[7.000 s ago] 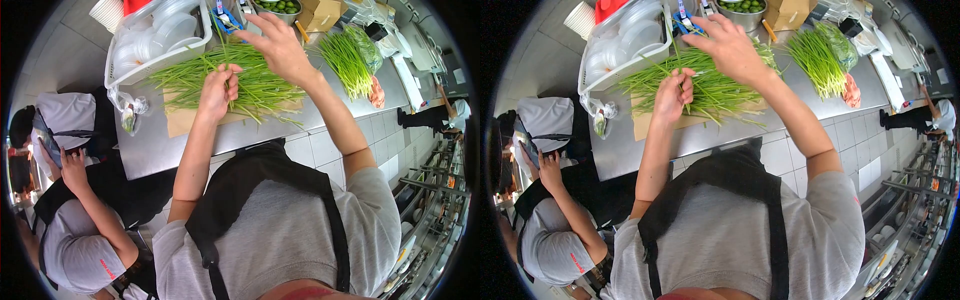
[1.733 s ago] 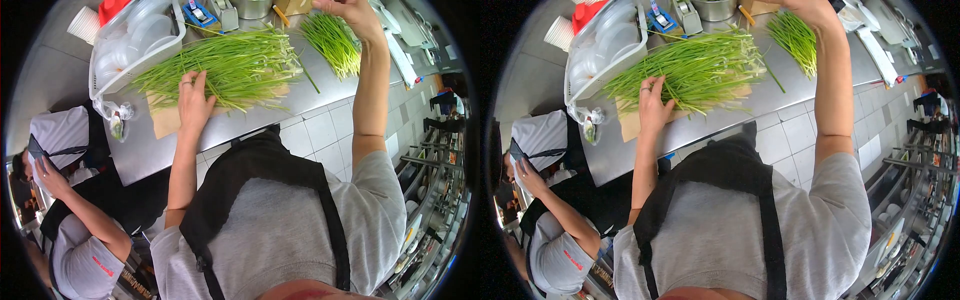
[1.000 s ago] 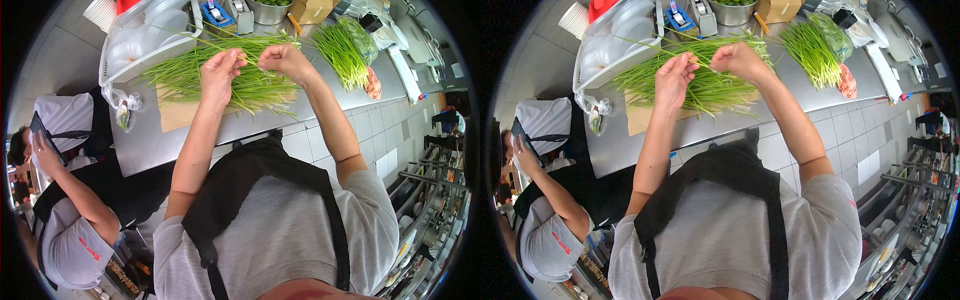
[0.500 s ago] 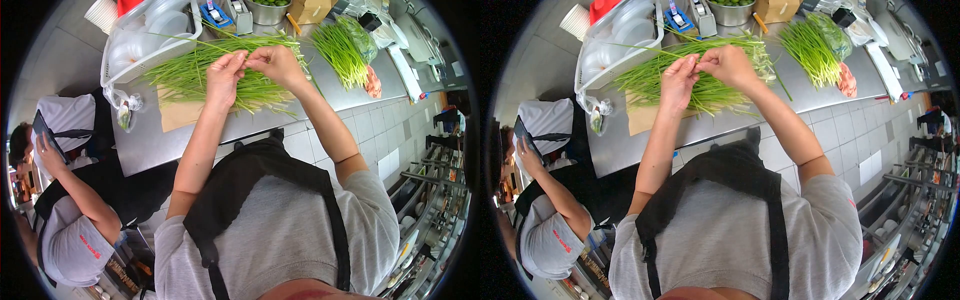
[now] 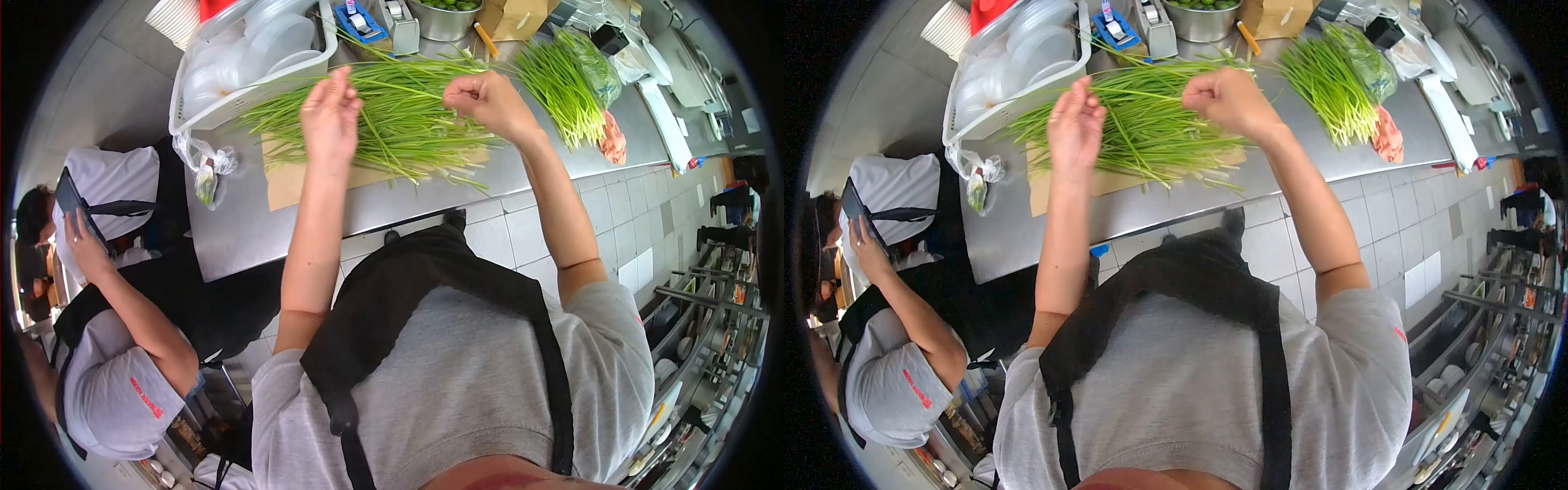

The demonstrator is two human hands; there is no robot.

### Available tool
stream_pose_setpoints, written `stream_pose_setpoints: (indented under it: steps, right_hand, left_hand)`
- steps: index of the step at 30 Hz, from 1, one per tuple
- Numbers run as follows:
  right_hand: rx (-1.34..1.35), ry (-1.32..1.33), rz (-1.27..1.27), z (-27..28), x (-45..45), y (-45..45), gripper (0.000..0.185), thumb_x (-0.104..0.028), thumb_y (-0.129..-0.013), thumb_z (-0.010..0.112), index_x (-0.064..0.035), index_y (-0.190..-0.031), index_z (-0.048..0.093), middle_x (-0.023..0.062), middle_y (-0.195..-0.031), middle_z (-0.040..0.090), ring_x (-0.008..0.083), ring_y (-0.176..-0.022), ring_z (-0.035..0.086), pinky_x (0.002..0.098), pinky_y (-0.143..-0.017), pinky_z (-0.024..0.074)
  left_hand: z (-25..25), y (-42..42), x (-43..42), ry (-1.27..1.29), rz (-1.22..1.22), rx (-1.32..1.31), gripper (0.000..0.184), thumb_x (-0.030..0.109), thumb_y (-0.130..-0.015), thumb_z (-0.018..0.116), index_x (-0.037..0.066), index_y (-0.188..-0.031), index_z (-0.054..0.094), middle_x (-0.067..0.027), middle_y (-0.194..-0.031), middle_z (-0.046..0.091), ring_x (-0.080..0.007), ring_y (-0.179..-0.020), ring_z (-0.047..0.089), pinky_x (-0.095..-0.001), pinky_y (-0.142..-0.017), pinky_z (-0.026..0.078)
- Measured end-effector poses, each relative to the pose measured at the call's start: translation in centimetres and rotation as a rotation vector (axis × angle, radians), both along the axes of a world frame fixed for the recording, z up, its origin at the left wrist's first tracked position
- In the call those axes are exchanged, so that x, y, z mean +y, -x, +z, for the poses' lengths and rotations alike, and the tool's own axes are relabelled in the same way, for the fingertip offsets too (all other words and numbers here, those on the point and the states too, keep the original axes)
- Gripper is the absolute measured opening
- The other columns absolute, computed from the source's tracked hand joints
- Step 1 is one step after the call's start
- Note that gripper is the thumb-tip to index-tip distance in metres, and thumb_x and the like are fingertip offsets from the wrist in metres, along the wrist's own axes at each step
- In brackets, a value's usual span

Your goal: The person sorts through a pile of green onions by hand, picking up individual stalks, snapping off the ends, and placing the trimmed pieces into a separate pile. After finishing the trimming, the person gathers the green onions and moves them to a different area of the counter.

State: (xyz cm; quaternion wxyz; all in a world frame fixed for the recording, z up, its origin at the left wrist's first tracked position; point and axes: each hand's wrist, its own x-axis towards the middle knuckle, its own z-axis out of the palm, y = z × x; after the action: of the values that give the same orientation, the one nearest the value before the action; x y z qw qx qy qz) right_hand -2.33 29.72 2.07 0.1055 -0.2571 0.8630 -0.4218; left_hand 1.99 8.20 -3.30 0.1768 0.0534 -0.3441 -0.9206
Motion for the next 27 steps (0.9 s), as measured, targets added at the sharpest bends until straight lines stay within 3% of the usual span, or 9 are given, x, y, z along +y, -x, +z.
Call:
stream_pose_setpoints:
  steps: [4,6,7,12,14,16,18,23,27]
  right_hand:
    - [0.028,0.002,0.009,-0.1,1.2,0.2,0.009,-0.008,-0.078,0.059,0.0001,-0.073,0.06,-0.0019,-0.058,0.053,0.003,-0.055,0.045,0.0207,-0.051,0.0375]
    - [0.077,-0.084,-0.012,0.5,1.6,0.0,0.007,-0.007,-0.077,0.059,0.0,-0.075,0.061,-0.0006,-0.059,0.055,0.0038,-0.057,0.049,0.0221,-0.053,0.0397]
    - [0.079,-0.088,-0.029,-0.1,2.5,0.5,0.007,-0.007,-0.077,0.059,0.0,-0.075,0.061,-0.0006,-0.059,0.055,0.0038,-0.057,0.049,0.0221,-0.053,0.0397]
    - [0.507,-0.251,-0.484,-1.4,12.1,4.7,0.015,-0.019,-0.074,0.06,-0.0067,-0.08,0.065,0.0123,-0.065,0.062,0.0256,-0.061,0.062,0.0347,-0.061,0.0482]
    - [0.529,-0.487,-0.535,-2.7,17.1,6.9,0.019,-0.023,-0.074,0.061,-0.0075,-0.084,0.065,0.0136,-0.069,0.062,0.0283,-0.067,0.061,0.0365,-0.063,0.0484]
    - [0.538,-0.707,-0.545,-2.6,17.8,6.5,0.023,-0.027,-0.074,0.061,-0.0083,-0.088,0.065,0.015,-0.073,0.063,0.0311,-0.072,0.061,0.0384,-0.065,0.0487]
    - [0.688,-0.813,-0.573,-2.3,16.5,5.4,0.029,-0.029,-0.073,0.063,-0.0086,-0.094,0.063,0.016,-0.08,0.062,0.0316,-0.082,0.059,0.0388,-0.07,0.048]
    - [0.643,-0.303,0.019,-3.9,5.7,1.4,0.041,-0.026,-0.071,0.068,-0.0077,-0.106,0.059,0.0139,-0.094,0.061,0.0325,-0.088,0.056,0.0388,-0.076,0.046]
    - [0.634,-0.201,0.32,-7.0,-2.1,-1.9,0.045,-0.027,-0.069,0.068,-0.0079,-0.108,0.058,0.0095,-0.094,0.061,0.0274,-0.095,0.053,0.0375,-0.075,0.0469]
  left_hand:
    - [0.4,0.4,-1.3,0.251,0.126,0.021,0.01,0.011,-0.08,0.063,0.001,-0.083,0.063,-0.0035,-0.076,0.06,-0.0094,-0.061,0.05,-0.0228,-0.054,0.041]
    - [1.3,-0.2,-1.6,1.382,0.836,0.042,0.007,0.006,-0.074,0.066,0.003,-0.069,0.062,-0.0082,-0.072,0.061,-0.0145,-0.059,0.052,-0.0274,-0.052,0.041]
    - [1.7,-0.2,-2.1,1.411,0.946,0.126,0.007,0.006,-0.071,0.066,0.003,-0.066,0.062,-0.009,-0.068,0.058,-0.0197,-0.058,0.053,-0.0322,-0.054,0.041]
    - [-0.3,-2.7,-7.6,1.888,0.637,-0.26,0.02,0.022,-0.073,0.066,0.005,-0.064,0.06,-0.012,-0.064,0.058,-0.0279,-0.059,0.054,-0.0371,-0.055,0.042]
    - [-1.5,-3.9,-8.1,1.921,0.469,-0.278,0.029,0.029,-0.074,0.066,0.005,-0.061,0.058,-0.0124,-0.061,0.057,-0.0295,-0.056,0.054,-0.0383,-0.053,0.042]
    - [-1.9,-5.2,-7.9,2.034,0.219,-0.697,0.038,0.039,-0.072,0.066,0.004,-0.058,0.057,-0.013,-0.059,0.056,-0.0309,-0.053,0.054,-0.0389,-0.051,0.041]
    - [-2.3,-5.9,-7.4,2.1,0.245,-0.607,0.043,0.044,-0.068,0.067,0.004,-0.057,0.055,-0.013,-0.057,0.055,-0.0314,-0.053,0.052,-0.0393,-0.05,0.04]
    - [-3.1,-6.8,-4.3,1.742,-0.263,-0.155,0.03,0.025,-0.058,0.075,0.003,-0.071,0.061,-0.0102,-0.067,0.056,-0.0267,-0.064,0.055,-0.0342,-0.058,0.043]
    - [-5.4,-7.5,-1.8,1.776,-0.164,0.0,0.031,0.015,-0.055,0.078,0.004,-0.078,0.061,-0.0059,-0.07,0.054,-0.0187,-0.06,0.052,-0.0306,-0.056,0.042]
